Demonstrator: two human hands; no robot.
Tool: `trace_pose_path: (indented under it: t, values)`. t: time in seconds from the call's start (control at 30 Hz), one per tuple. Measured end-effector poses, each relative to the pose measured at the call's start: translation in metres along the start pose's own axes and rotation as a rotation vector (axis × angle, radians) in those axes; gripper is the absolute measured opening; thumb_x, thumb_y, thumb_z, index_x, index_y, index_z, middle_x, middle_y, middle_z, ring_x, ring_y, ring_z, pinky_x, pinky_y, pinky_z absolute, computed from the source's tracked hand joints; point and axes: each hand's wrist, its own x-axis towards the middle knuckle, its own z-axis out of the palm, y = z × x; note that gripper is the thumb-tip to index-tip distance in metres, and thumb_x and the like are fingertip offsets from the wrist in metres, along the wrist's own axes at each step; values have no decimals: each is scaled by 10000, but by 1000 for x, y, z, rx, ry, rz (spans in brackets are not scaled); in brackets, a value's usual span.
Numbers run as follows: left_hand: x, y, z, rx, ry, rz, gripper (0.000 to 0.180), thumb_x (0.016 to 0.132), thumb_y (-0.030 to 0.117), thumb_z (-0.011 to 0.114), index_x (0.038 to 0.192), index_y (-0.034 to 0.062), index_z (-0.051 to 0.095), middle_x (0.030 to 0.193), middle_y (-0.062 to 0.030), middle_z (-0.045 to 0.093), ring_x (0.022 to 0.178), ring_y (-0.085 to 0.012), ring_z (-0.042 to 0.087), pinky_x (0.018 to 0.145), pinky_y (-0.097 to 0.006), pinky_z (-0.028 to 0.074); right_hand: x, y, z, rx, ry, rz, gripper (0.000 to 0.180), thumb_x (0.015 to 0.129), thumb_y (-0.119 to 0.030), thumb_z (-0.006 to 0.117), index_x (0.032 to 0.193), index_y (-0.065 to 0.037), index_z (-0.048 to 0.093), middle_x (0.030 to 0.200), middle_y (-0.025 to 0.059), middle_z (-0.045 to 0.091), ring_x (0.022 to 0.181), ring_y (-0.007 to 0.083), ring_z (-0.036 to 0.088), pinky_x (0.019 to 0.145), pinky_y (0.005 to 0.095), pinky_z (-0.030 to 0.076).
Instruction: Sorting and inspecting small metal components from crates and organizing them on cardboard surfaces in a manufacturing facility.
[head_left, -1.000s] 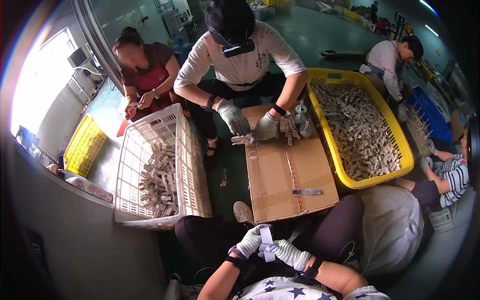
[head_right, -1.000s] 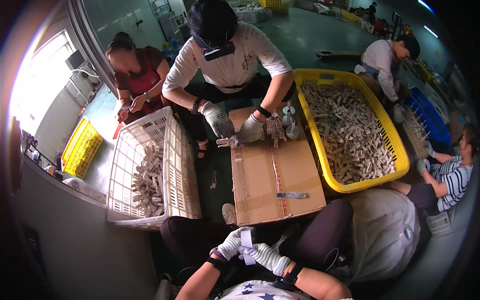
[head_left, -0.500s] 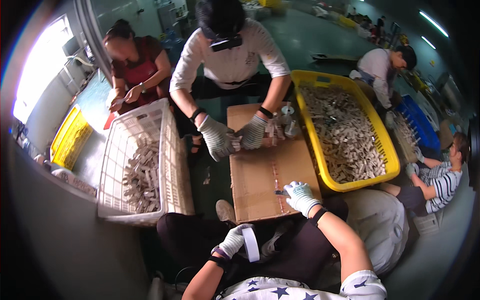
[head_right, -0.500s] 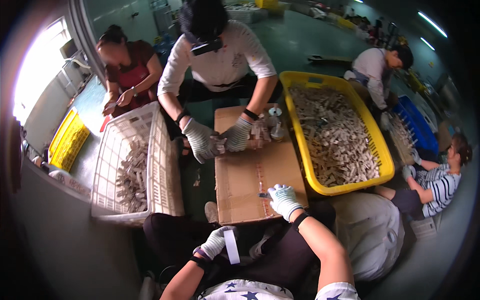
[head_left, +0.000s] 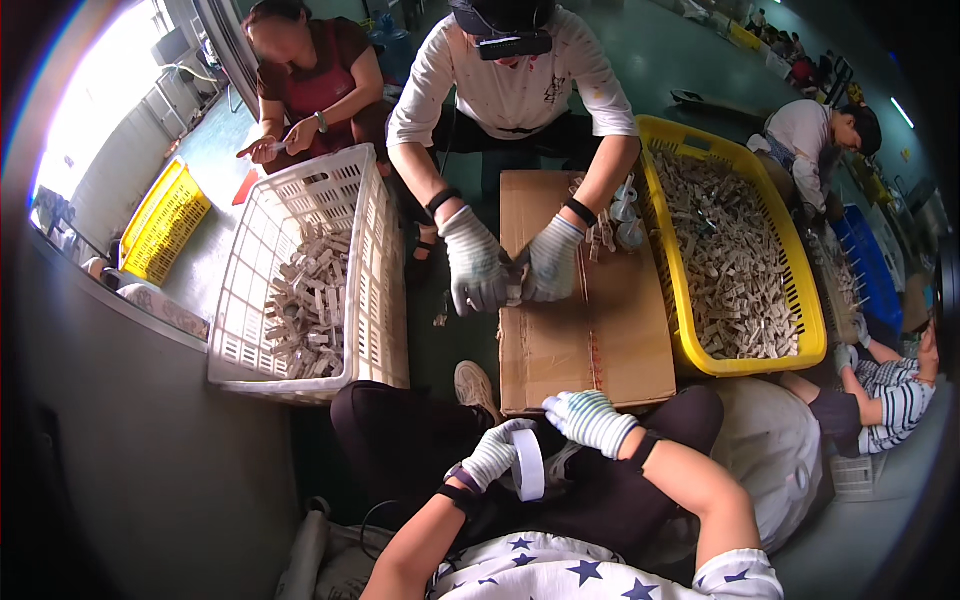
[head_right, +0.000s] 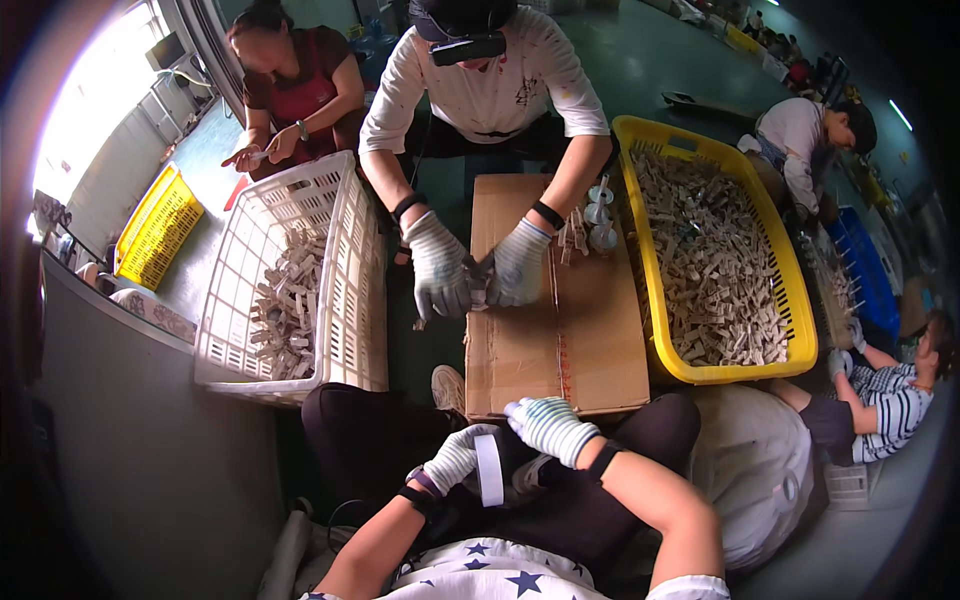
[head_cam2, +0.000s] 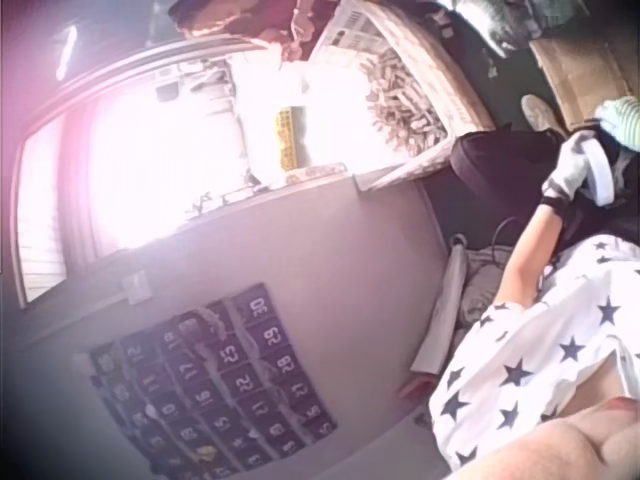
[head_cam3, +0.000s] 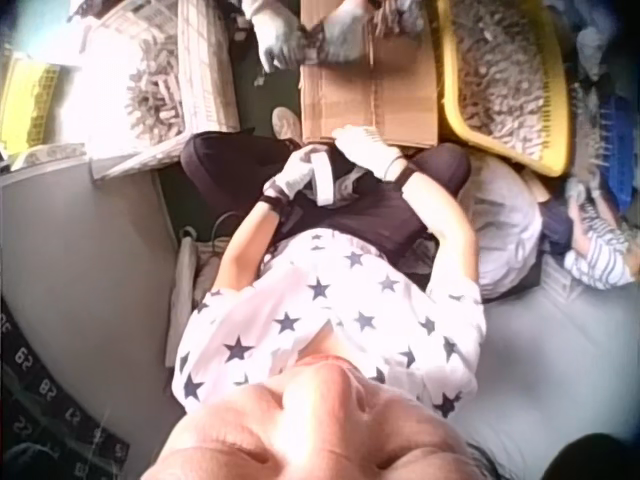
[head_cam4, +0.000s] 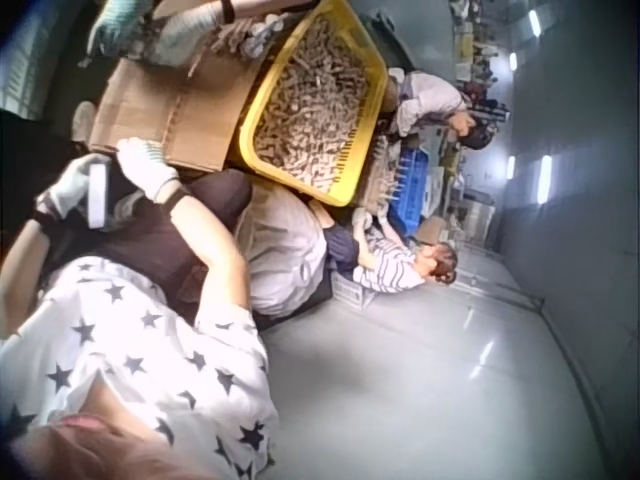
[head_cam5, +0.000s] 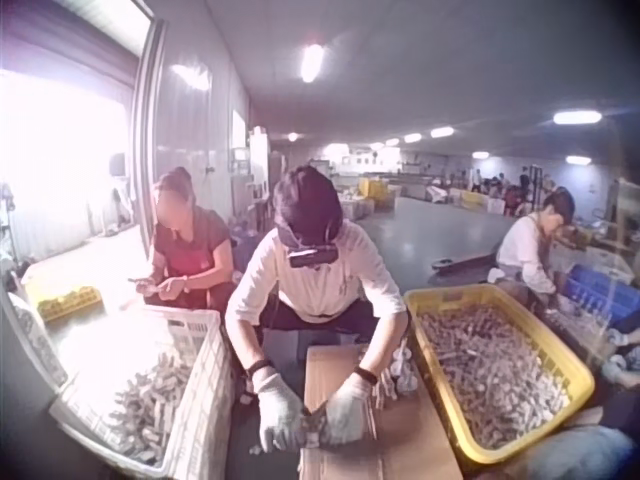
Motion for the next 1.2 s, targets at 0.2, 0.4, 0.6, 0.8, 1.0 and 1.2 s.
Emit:
trace_pose_path:
  t: [0.2, 0.4, 0.6, 0.8, 1.0, 1.2]
  values:
    - [5, 0, 0, -36, 5, -27, 519, 740, -184, 571, 1202, 52, 593, 983, -11, 647, 905, -113, 603, 822, -279, 512, 23, -11, 8, -244, -40, -84, 202, 877, -240, 521, 959, -102, 644, 825, 110, 655, 737, 282, 661, 620, 430, 496]
    - [9, -9, -4, -91, -24, 19, 467, 769, -110, 659, 1205, 40, 582, 990, -16, 650, 891, -106, 606, 816, -278, 515, 24, -22, 16, -333, -55, -125, 186, 878, -205, 492, 932, -91, 628, 800, 104, 646, 694, 270, 663, 590, 419, 487]
    - [10, -10, -7, -116, 2, 27, 460, 775, -95, 683, 1203, 37, 581, 1002, -19, 652, 912, -107, 608, 823, -279, 516, 26, -27, 10, -304, 13, -168, 154, 877, -188, 491, 910, -89, 604, 768, 87, 625, 658, 245, 656, 578, 398, 475]
    - [8, -4, -5, -110, 11, 15, 473, 774, -143, 622, 1210, 34, 578, 986, -20, 655, 901, -118, 614, 820, -282, 515, 33, -30, 10, -358, -33, -166, 137, 873, -180, 491, 904, -96, 593, 770, 83, 625, 664, 237, 656, 595, 388, 458]
    - [-14, -3, 12, 11, -77, -46, 461, 792, -95, 639, 1227, 46, 584, 956, -18, 661, 871, -107, 612, 792, -278, 519, 32, -17, 26, -296, 26, -156, 125, 861, -196, 520, 889, -105, 601, 759, 74, 623, 664, 249, 649, 599, 409, 458]
    - [-28, 30, 7, -75, -32, 30, 471, 790, -81, 683, 1224, 80, 593, 942, 20, 635, 843, -70, 596, 772, -262, 527, 14, 5, -7, -198, 124, -151, 113, 812, -189, 549, 862, -113, 615, 775, 92, 624, 708, 274, 640, 617, 426, 466]
